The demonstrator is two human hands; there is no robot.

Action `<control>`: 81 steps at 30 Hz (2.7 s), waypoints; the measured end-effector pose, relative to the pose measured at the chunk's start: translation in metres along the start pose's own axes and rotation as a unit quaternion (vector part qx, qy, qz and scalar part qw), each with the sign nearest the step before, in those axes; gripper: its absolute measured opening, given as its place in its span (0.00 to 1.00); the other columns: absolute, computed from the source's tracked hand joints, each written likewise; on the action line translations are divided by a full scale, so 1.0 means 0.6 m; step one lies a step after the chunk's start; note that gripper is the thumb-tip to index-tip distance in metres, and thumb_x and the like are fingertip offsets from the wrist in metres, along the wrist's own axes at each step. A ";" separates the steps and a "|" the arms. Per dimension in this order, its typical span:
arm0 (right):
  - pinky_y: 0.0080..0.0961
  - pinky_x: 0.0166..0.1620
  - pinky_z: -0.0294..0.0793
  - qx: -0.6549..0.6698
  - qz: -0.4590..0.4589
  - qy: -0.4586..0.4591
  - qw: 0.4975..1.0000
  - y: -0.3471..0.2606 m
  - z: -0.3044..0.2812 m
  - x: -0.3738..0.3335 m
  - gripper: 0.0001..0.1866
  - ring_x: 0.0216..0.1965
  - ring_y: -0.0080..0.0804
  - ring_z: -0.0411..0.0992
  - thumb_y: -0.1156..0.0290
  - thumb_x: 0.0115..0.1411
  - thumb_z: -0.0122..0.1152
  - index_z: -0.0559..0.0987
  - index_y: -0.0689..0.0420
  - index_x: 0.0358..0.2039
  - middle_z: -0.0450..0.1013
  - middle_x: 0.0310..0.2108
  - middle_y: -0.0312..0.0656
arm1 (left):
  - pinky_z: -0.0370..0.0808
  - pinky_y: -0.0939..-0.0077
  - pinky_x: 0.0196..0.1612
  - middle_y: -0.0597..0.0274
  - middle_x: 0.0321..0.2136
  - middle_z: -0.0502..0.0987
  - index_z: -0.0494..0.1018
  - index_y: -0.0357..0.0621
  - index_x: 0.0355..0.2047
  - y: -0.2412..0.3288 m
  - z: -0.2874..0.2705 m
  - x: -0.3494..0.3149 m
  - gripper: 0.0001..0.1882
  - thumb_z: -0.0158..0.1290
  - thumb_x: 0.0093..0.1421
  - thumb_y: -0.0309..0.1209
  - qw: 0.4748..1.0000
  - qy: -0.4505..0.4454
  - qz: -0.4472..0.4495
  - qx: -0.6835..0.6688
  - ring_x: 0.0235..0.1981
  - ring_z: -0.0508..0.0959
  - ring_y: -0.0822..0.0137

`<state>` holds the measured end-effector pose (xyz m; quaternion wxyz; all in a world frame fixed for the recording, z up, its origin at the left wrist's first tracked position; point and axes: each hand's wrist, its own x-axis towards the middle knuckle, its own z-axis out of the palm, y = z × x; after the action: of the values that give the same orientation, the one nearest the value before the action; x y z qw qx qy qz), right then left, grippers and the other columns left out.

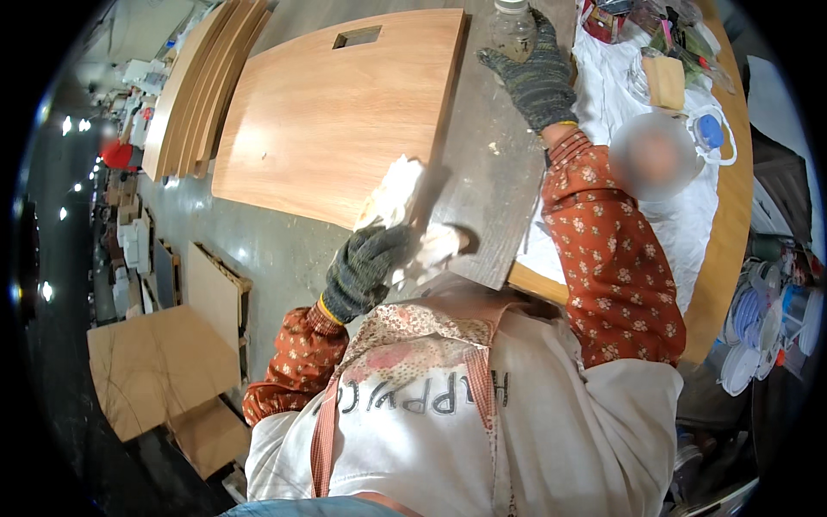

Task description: The person wipes a wooden board with a cloth and a liquid from a bottle, then uses a sanding block to rub the surface of the board.

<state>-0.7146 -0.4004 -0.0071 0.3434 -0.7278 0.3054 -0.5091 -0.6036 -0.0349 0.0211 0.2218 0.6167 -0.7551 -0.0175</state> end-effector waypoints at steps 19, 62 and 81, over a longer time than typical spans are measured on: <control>0.41 0.58 0.64 -0.402 -0.100 -0.087 0.906 -0.204 0.144 -0.193 0.26 0.54 0.49 0.67 0.58 0.59 0.61 0.72 0.55 0.56 0.71 0.52 0.51 | 0.68 0.62 0.58 0.65 0.47 0.76 0.75 0.54 0.47 -0.223 -0.115 -0.008 0.21 0.58 0.52 0.40 0.996 0.080 0.041 -0.020 0.53 0.74 0.64; 0.41 0.45 0.70 -0.303 -0.291 -0.498 0.759 -0.461 0.820 -0.044 0.24 0.46 0.45 0.70 0.51 0.57 0.58 0.76 0.51 0.50 0.68 0.52 0.47 | 0.76 0.71 0.46 0.58 0.40 0.78 0.75 0.43 0.46 -0.657 -0.188 -0.259 0.19 0.62 0.55 0.34 0.783 0.160 -0.217 -0.560 0.41 0.78 0.63; 0.42 0.62 0.60 -0.468 -0.206 -0.433 0.742 -0.341 0.876 0.125 0.15 0.60 0.47 0.63 0.66 0.61 0.53 0.78 0.53 0.47 0.71 0.55 0.44 | 0.74 0.73 0.52 0.52 0.45 0.77 0.70 0.32 0.52 -0.677 -0.330 -0.232 0.20 0.53 0.63 0.33 0.624 -0.092 -0.304 -0.714 0.45 0.77 0.65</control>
<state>-0.1732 -0.2426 0.0694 -0.0584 -0.9842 0.1669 0.0092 -0.1383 0.0481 0.0340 0.5037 0.4546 -0.2913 -0.6743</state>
